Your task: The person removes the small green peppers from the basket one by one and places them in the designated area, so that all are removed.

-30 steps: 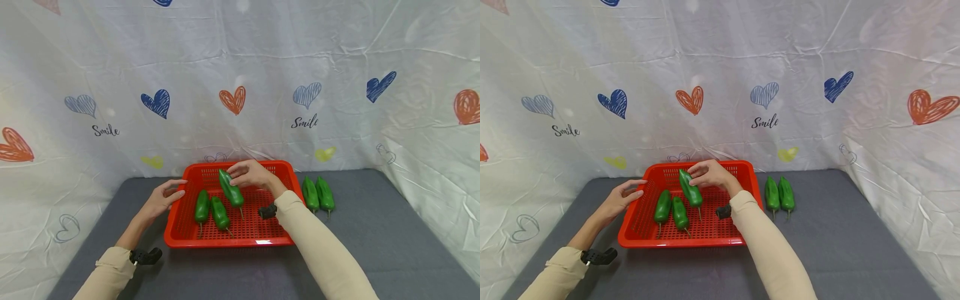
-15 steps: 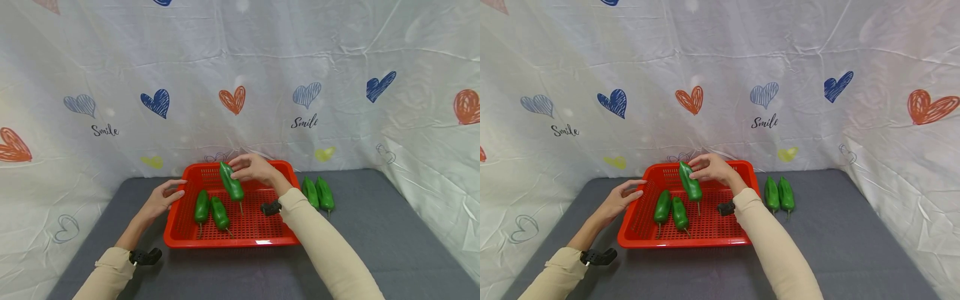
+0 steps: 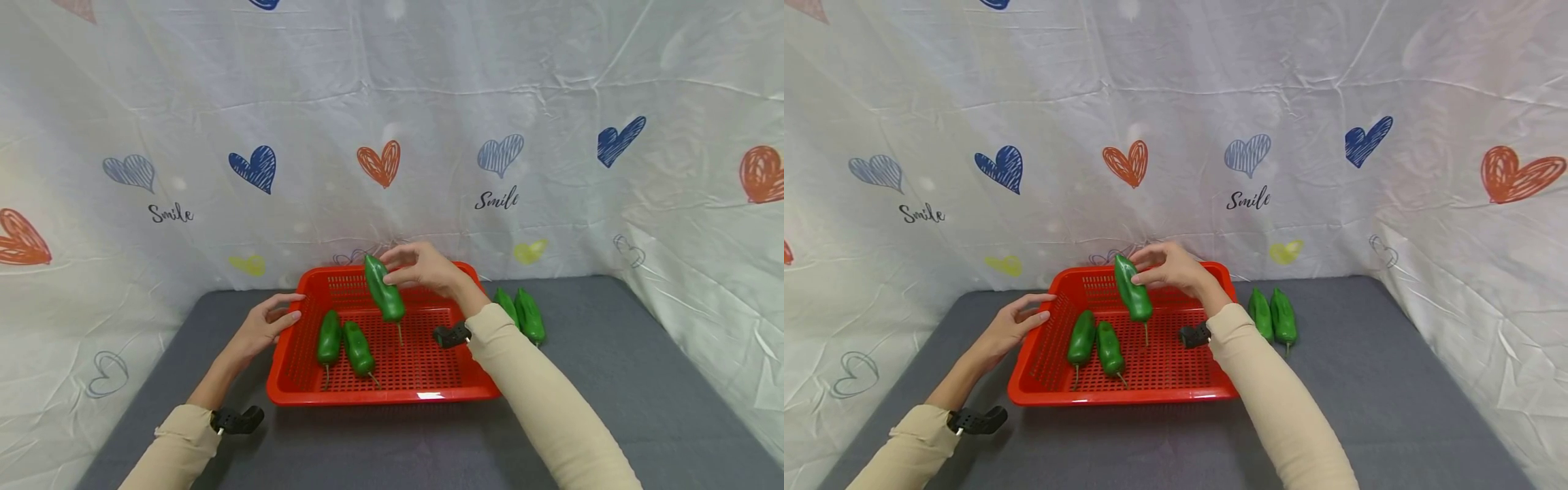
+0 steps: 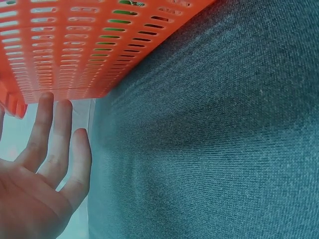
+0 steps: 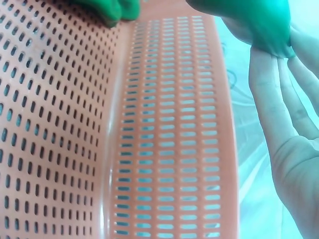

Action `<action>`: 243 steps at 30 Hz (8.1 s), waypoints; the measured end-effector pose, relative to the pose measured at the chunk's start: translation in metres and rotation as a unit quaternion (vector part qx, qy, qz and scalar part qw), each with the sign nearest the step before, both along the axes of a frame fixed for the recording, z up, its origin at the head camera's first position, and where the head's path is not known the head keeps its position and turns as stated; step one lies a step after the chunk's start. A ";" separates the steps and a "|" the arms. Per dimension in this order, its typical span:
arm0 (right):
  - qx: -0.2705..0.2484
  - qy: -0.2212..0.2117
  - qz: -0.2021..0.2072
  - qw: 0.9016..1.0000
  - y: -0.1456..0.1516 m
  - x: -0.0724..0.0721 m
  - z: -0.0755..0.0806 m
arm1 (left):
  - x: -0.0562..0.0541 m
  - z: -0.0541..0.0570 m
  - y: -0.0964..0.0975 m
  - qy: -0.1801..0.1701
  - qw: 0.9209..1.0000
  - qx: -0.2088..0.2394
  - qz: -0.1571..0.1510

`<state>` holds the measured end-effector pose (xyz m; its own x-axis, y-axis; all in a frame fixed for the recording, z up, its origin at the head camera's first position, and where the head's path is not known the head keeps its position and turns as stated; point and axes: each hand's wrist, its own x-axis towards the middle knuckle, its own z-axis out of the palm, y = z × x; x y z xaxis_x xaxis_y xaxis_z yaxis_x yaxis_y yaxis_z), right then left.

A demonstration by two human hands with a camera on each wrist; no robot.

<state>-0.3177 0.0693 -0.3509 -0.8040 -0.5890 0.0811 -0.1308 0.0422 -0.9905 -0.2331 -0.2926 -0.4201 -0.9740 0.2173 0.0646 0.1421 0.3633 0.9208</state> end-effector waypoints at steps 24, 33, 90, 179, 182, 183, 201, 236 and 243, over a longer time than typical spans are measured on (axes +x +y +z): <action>-0.020 0.013 -0.027 0.999 0.034 0.010 0.023 | 0.000 -0.001 0.001 -0.004 1.000 -0.008 0.005; -0.025 0.022 -0.040 0.999 0.054 0.015 0.023 | 0.003 0.000 0.000 0.000 1.000 -0.013 -0.002; 0.000 0.027 -0.141 0.990 0.214 0.017 -0.009 | 0.002 -0.001 0.004 -0.009 1.000 0.001 0.006; 0.130 0.052 -0.250 0.958 0.306 0.019 -0.085 | 0.003 0.001 0.005 -0.013 1.000 0.014 0.010; 0.119 0.053 -0.251 0.959 0.302 0.021 -0.080 | 0.004 0.002 0.005 -0.014 1.000 0.015 0.011; 0.116 0.052 -0.252 0.959 0.300 0.023 -0.078 | 0.004 0.001 0.005 -0.014 1.000 0.015 0.012; 0.060 0.057 -0.217 0.973 0.254 0.029 -0.046 | 0.003 -0.001 0.006 -0.016 0.999 0.028 0.015; 0.046 0.064 -0.139 0.987 0.169 0.012 -0.011 | 0.004 0.002 0.008 -0.018 0.999 0.020 0.018; 0.044 0.054 -0.112 0.991 0.147 0.008 0.001 | 0.005 0.003 0.007 -0.022 0.999 0.021 0.023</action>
<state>-0.3100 0.2161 -0.3497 -0.9046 -0.4059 0.1298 -0.2133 0.1678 -0.9625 -0.2283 -0.2853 -0.4173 -0.9850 0.1700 0.0298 0.0853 0.3296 0.9403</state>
